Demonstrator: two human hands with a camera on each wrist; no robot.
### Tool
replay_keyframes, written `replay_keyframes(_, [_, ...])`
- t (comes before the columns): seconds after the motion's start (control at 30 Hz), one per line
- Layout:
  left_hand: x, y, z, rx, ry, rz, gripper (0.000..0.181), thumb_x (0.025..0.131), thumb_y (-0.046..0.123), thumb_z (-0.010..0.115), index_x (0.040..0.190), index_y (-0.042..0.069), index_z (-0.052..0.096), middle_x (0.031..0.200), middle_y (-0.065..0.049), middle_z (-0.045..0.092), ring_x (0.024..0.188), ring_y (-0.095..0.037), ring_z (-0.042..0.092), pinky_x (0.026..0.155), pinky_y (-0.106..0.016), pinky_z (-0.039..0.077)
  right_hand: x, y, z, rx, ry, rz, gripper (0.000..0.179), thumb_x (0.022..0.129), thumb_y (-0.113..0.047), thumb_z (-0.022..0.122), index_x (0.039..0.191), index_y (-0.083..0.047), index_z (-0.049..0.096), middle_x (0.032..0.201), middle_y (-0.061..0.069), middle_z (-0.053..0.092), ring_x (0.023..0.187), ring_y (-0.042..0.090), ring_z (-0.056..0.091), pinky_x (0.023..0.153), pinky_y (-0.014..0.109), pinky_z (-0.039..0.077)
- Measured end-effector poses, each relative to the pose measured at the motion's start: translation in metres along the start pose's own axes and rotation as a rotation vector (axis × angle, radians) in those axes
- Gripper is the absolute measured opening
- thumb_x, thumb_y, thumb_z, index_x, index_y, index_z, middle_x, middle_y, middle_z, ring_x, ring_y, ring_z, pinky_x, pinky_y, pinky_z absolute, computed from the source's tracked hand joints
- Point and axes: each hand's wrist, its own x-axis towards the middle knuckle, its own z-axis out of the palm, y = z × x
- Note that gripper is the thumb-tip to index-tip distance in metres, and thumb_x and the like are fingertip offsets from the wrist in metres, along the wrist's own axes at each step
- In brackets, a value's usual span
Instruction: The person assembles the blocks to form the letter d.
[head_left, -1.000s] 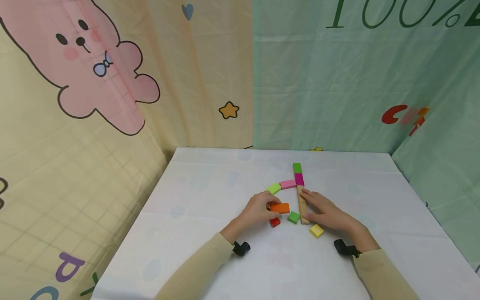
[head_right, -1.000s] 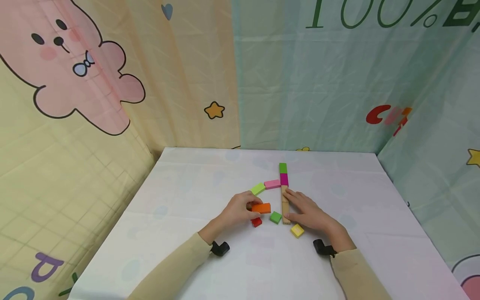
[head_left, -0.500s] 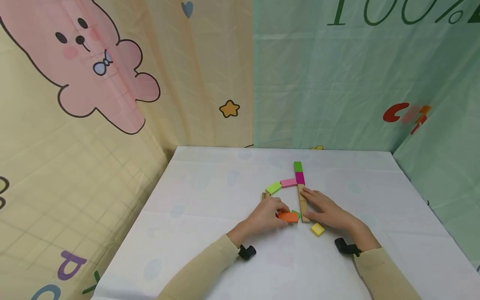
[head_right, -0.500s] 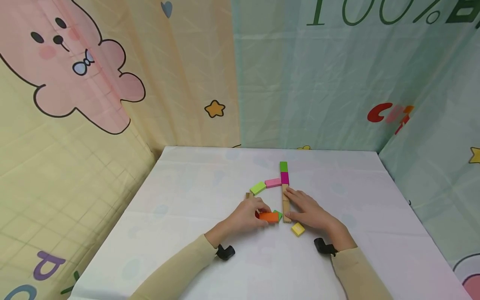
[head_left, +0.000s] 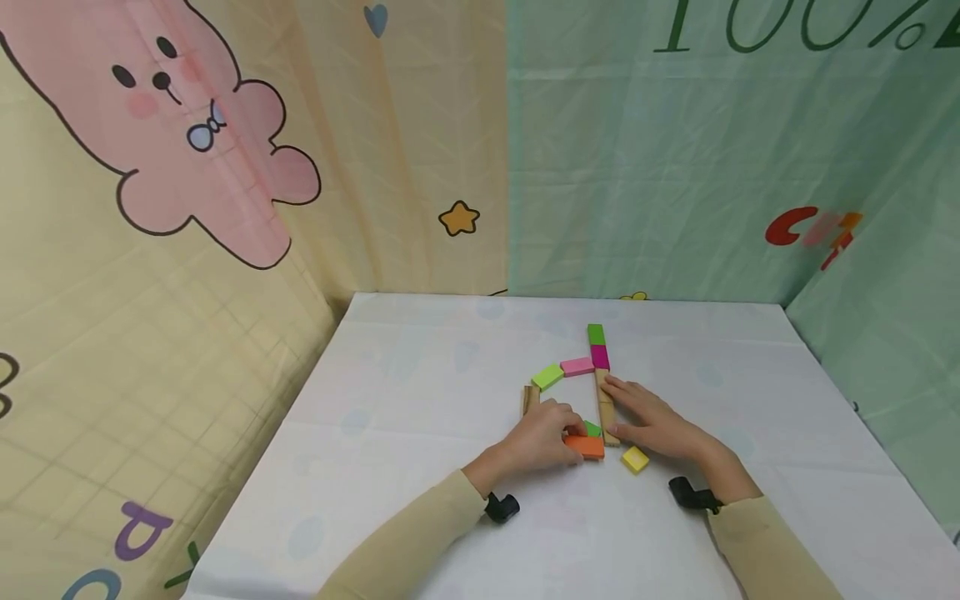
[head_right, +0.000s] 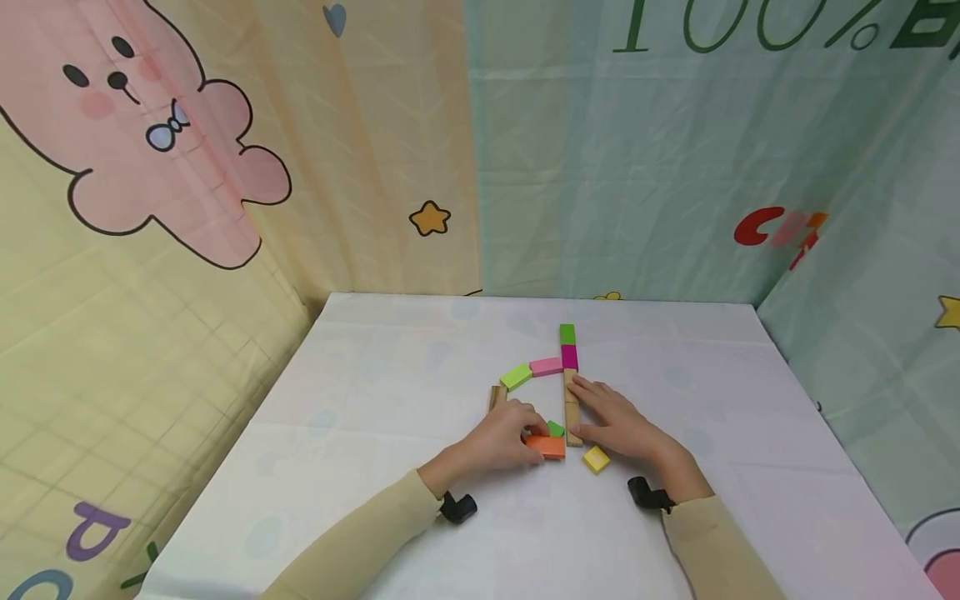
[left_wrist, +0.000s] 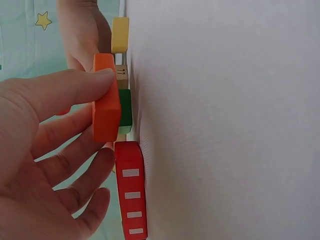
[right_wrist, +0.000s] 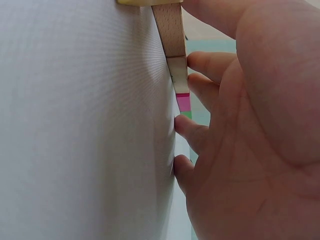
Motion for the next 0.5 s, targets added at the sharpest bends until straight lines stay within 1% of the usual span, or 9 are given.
replay_keyframes(0.1, [-0.001, 0.0009, -0.0001, 0.006, -0.003, -0.007, 0.027, 0.08, 0.027, 0.087, 0.103, 0.02, 0.076, 0.086, 0.017, 0.058, 0.082, -0.004, 0.047, 0.067, -0.015, 0.04, 0.0005, -0.0002, 0.0009, -0.002, -0.001, 0.007, 0.082, 0.095, -0.048, 0.067, 0.16, -0.016, 0.029, 0.166, 0.009, 0.02, 0.148, 0.047, 0.013, 0.107, 0.076, 0.016])
replay_keyframes(0.2, [-0.002, 0.0011, -0.0001, 0.045, -0.01, -0.008, 0.026, 0.079, 0.027, 0.087, 0.102, 0.02, 0.076, 0.084, 0.016, 0.057, 0.08, -0.005, 0.047, 0.067, -0.016, 0.039, 0.0008, -0.0006, 0.0008, -0.013, -0.003, 0.015, 0.083, 0.094, -0.049, 0.066, 0.16, -0.016, 0.029, 0.166, 0.009, 0.02, 0.148, 0.047, 0.014, 0.107, 0.076, 0.016])
replay_keyframes(0.43, [-0.005, -0.0027, -0.0021, 0.213, -0.021, 0.034, 0.027, 0.08, 0.034, 0.085, 0.103, 0.024, 0.075, 0.083, 0.014, 0.057, 0.079, -0.005, 0.044, 0.07, -0.018, 0.035, 0.0014, -0.0015, -0.0001, -0.03, -0.016, 0.036, 0.083, 0.094, -0.051, 0.066, 0.161, -0.018, 0.028, 0.166, 0.009, 0.02, 0.148, 0.046, 0.014, 0.108, 0.075, 0.018])
replay_keyframes(0.5, [-0.0067, -0.0051, -0.0036, 0.226, -0.028, 0.046, 0.029, 0.08, 0.036, 0.085, 0.104, 0.024, 0.075, 0.084, 0.014, 0.058, 0.081, -0.006, 0.044, 0.07, -0.018, 0.035, 0.0015, -0.0014, 0.0001, -0.028, -0.016, 0.039, 0.083, 0.094, -0.052, 0.066, 0.161, -0.018, 0.028, 0.166, 0.009, 0.02, 0.148, 0.046, 0.014, 0.108, 0.075, 0.017])
